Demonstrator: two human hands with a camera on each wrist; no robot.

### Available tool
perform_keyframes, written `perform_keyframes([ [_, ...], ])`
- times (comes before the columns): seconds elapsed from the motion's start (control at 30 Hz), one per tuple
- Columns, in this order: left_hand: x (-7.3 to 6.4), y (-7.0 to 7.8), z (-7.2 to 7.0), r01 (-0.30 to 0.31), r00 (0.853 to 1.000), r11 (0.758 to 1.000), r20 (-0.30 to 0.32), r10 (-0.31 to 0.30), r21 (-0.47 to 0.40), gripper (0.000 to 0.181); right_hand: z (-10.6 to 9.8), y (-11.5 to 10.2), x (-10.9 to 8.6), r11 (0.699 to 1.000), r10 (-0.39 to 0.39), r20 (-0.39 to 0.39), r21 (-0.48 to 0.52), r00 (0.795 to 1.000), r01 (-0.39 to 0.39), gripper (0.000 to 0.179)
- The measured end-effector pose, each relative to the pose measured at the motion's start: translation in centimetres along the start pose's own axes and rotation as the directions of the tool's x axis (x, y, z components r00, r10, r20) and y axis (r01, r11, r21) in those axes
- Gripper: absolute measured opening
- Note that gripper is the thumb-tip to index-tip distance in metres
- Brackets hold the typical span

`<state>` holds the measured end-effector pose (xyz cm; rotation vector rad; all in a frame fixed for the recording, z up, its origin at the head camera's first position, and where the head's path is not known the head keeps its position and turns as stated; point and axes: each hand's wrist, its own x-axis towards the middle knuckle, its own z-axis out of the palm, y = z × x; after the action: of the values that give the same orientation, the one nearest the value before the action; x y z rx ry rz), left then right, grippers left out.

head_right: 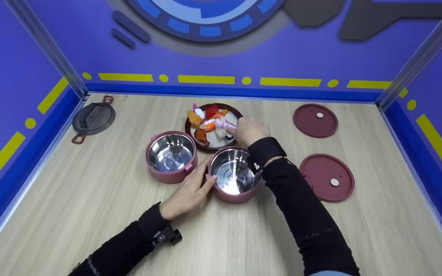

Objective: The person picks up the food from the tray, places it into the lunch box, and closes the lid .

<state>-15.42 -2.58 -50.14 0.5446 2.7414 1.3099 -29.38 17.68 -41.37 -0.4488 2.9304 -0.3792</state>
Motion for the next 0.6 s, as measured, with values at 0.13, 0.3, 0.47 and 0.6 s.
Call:
perform_keyframes([
  [0.13,-0.08,-0.07,-0.02,-0.001,1.0,1.0,-0.007,0.001,0.005,0.068,-0.09,0.04,-0.05,1.0,0.008,0.007,0.021,1.0,-0.009,0.048],
  [0.3,-0.04,-0.16,0.05,0.004,1.0,1.0,-0.001,-0.004,0.007,0.068,-0.34,0.27,-0.14,0.998,0.016,0.006,0.059,1.0,-0.017,0.047],
  [0.47,-0.05,-0.16,0.01,0.005,1.0,1.0,0.005,-0.005,0.003,0.069,-0.66,0.44,-0.31,0.996,0.017,-0.002,0.086,1.0,-0.016,0.048],
  [0.6,-0.05,-0.21,-0.02,0.001,1.0,1.0,0.004,-0.001,0.004,0.068,-1.0,0.57,-0.62,0.997,0.007,-0.021,0.077,1.0,-0.006,0.05],
])
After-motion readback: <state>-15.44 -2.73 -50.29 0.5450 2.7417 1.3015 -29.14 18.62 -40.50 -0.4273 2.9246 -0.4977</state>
